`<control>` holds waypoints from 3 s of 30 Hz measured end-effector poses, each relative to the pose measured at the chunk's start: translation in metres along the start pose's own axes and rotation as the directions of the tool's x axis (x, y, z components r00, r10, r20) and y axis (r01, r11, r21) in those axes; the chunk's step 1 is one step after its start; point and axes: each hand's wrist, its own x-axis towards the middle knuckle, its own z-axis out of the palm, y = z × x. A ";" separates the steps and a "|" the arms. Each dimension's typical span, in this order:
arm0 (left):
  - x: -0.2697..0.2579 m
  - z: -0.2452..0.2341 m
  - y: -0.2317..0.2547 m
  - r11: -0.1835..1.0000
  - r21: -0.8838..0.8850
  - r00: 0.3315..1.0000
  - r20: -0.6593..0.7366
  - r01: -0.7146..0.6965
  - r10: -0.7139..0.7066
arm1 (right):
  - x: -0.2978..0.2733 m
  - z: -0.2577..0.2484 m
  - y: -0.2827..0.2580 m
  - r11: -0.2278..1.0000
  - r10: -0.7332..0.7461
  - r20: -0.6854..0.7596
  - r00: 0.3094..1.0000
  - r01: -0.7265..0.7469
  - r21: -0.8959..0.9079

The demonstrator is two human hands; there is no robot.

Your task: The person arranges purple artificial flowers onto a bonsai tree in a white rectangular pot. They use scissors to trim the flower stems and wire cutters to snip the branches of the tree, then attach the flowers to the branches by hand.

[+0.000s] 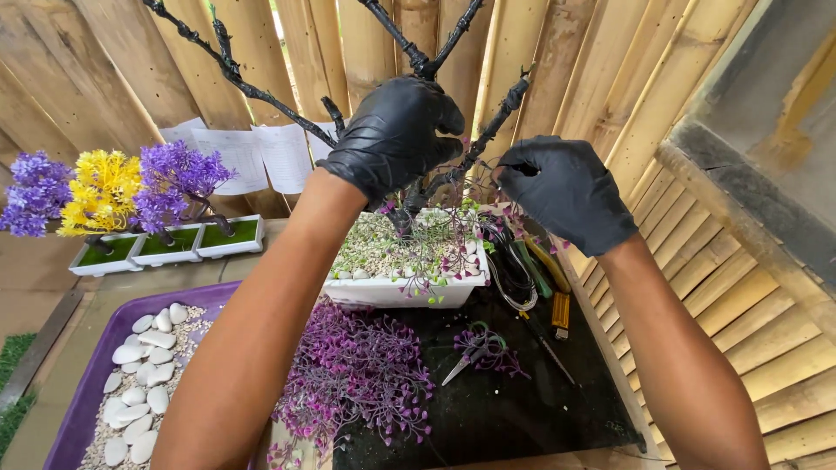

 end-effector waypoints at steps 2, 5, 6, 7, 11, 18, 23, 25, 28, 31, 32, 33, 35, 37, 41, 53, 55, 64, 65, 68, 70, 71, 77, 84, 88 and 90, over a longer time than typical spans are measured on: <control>0.005 -0.003 0.013 0.993 0.032 0.982 0.152 0.111 -0.114 | 0.004 -0.001 -0.005 1.000 0.021 0.010 1.000 -0.021 -0.008; 0.009 0.017 0.010 0.995 0.025 0.984 0.145 0.101 -0.103 | 0.005 0.000 -0.005 0.998 0.051 0.020 0.998 -0.052 0.042; 0.009 0.019 0.007 0.995 0.022 0.984 0.146 0.098 -0.100 | 0.005 0.001 -0.005 0.998 0.055 0.019 0.998 -0.056 0.040; 0.009 0.021 0.004 0.998 0.019 0.991 0.112 0.067 -0.068 | 0.006 0.001 -0.005 0.998 0.043 0.018 0.999 -0.044 0.047; 0.008 0.028 0.001 1.000 0.007 0.999 0.040 0.009 -0.010 | 0.003 0.000 -0.004 0.997 0.009 0.027 1.000 -0.011 0.082; 0.007 0.032 0.000 1.000 0.027 0.996 0.090 0.015 -0.017 | 0.002 0.003 -0.001 0.998 -0.007 0.012 1.000 0.006 0.065; 0.005 0.038 -0.006 0.995 0.078 0.998 0.022 -0.060 0.058 | 0.002 0.007 0.006 0.998 0.024 -0.013 1.000 -0.023 0.055; 0.006 0.037 -0.006 0.997 0.062 0.999 0.029 -0.037 0.035 | 0.003 0.007 0.003 0.998 0.027 -0.008 1.000 -0.026 0.051; 0.005 0.038 -0.005 0.999 0.033 1.000 0.021 -0.020 0.019 | 0.003 0.007 0.001 0.998 0.024 -0.003 1.000 -0.024 0.059; 0.002 0.035 -0.002 0.999 0.007 0.999 -0.004 -0.032 0.032 | 0.002 0.008 -0.001 0.997 0.030 -0.009 0.999 -0.030 0.073; 0.002 0.034 -0.001 0.999 -0.009 0.999 -0.008 -0.036 0.036 | 0.002 0.009 -0.001 0.996 0.047 -0.014 0.999 -0.046 0.075; 0.002 0.033 -0.001 0.999 -0.008 0.999 -0.009 -0.036 0.036 | 0.001 0.010 -0.001 0.996 0.046 -0.014 0.999 -0.045 0.075; 0.002 0.032 0.000 0.999 -0.040 1.000 0.013 0.024 -0.023 | 0.001 0.012 0.001 0.996 0.060 -0.044 0.997 -0.057 0.071; 0.001 0.031 0.000 0.998 -0.057 1.000 0.014 0.028 -0.027 | 0.001 0.013 0.006 0.997 0.036 -0.048 0.998 -0.032 0.069; 0.001 0.034 -0.001 0.997 -0.071 1.000 0.019 0.022 -0.020 | 0.000 0.011 0.005 0.999 0.001 -0.052 0.999 0.001 0.035; 0.001 0.040 -0.008 0.999 -0.041 1.000 -0.025 -0.015 0.014 | 0.000 0.013 0.008 0.997 -0.011 -0.050 0.999 0.015 0.080; 0.001 0.040 -0.007 0.997 -0.068 0.999 -0.028 -0.025 0.023 | 0.001 0.013 0.007 0.997 -0.027 -0.042 0.999 0.030 0.071; 0.001 0.037 -0.005 1.000 -0.018 1.000 -0.003 0.007 -0.007 | 0.003 0.014 0.005 0.991 -0.124 -0.051 0.991 0.126 0.054; 0.001 0.037 -0.006 1.000 -0.011 1.000 0.004 0.021 -0.021 | 0.004 0.014 0.006 0.991 -0.121 -0.046 0.992 0.123 0.051; 0.003 0.043 -0.011 0.999 0.037 1.000 -0.012 -0.024 0.025 | 0.003 0.015 0.001 0.997 -0.067 -0.059 0.996 0.069 0.038; 0.002 0.043 -0.011 0.999 0.027 0.999 -0.021 -0.035 0.035 | 0.004 0.016 0.003 0.995 -0.092 -0.065 0.994 0.094 0.026; 0.002 0.043 -0.011 0.999 0.016 0.999 -0.029 -0.045 0.045 | 0.004 0.017 0.004 0.993 -0.116 -0.070 0.991 0.118 0.015; -0.003 0.033 -0.003 0.998 0.033 0.999 0.000 -0.049 0.049 | 0.006 0.019 0.002 0.996 -0.091 -0.048 0.995 0.089 -0.026; 0.000 0.041 -0.003 0.997 0.074 0.999 -0.032 -0.033 0.036 | 0.010 0.023 0.008 0.992 -0.129 -0.077 0.989 0.127 -0.025; 0.003 0.044 -0.002 0.986 0.165 1.000 -0.013 0.008 -0.006 | 0.009 0.022 0.003 0.992 -0.123 -0.079 0.989 0.120 -0.049; 0.003 0.047 -0.002 0.986 0.169 1.000 -0.010 0.010 -0.008 | 0.008 0.020 0.003 0.995 -0.100 -0.075 0.992 0.098 -0.032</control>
